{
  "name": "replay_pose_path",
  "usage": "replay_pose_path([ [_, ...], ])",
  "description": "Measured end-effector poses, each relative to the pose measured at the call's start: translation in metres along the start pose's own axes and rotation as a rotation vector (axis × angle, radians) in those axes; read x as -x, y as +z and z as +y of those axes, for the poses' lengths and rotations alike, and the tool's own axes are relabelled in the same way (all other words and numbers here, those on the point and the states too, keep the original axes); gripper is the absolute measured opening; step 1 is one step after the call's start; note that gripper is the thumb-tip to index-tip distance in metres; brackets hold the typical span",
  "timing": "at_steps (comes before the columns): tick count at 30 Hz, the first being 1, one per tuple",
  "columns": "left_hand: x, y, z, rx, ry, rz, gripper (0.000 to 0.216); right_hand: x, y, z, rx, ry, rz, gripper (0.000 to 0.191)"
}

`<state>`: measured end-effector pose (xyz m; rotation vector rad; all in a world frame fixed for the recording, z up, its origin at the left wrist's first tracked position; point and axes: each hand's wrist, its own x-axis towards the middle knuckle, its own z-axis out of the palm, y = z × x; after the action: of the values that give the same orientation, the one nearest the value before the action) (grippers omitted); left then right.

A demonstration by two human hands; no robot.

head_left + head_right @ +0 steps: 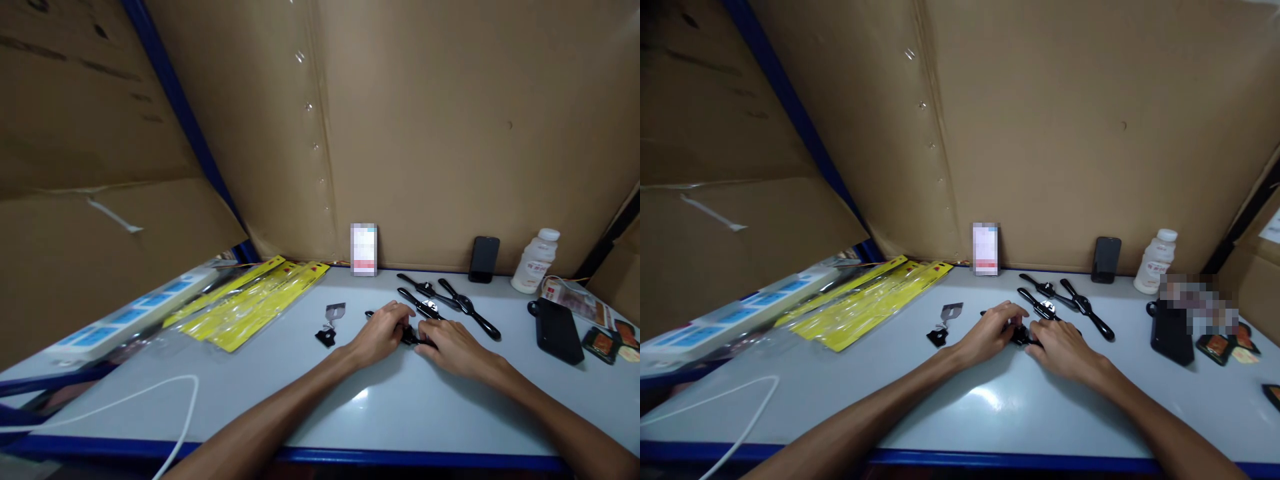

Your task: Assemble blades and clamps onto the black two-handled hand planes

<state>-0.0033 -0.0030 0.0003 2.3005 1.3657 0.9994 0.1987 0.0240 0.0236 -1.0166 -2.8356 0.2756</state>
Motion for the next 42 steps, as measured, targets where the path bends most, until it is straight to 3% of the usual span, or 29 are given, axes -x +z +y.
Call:
replay_pose_path([
  [8,0.001,-0.001,0.006,-0.063,0.065,-0.050,0.020,-0.001,0.000,0.001,-0.012,-0.001,0.010,0.010],
  [17,0.001,0.001,-0.004,0.025,-0.047,0.025,0.047,-0.001,0.001,0.001,-0.009,0.006,0.006,0.009],
  [24,0.000,-0.004,0.004,0.054,-0.036,-0.029,0.019,-0.001,0.003,0.004,-0.018,-0.004,0.009,0.010],
  [29,-0.001,-0.004,0.007,0.122,-0.041,-0.036,0.020,0.000,0.004,0.005,-0.025,-0.016,0.019,0.011],
  [35,-0.001,-0.003,-0.004,-0.020,-0.152,0.062,0.021,0.000,0.001,0.003,0.000,-0.016,0.004,0.009],
  [42,-0.001,-0.002,0.003,0.118,-0.042,-0.044,0.022,-0.001,0.005,0.006,-0.021,-0.039,0.023,0.009],
])
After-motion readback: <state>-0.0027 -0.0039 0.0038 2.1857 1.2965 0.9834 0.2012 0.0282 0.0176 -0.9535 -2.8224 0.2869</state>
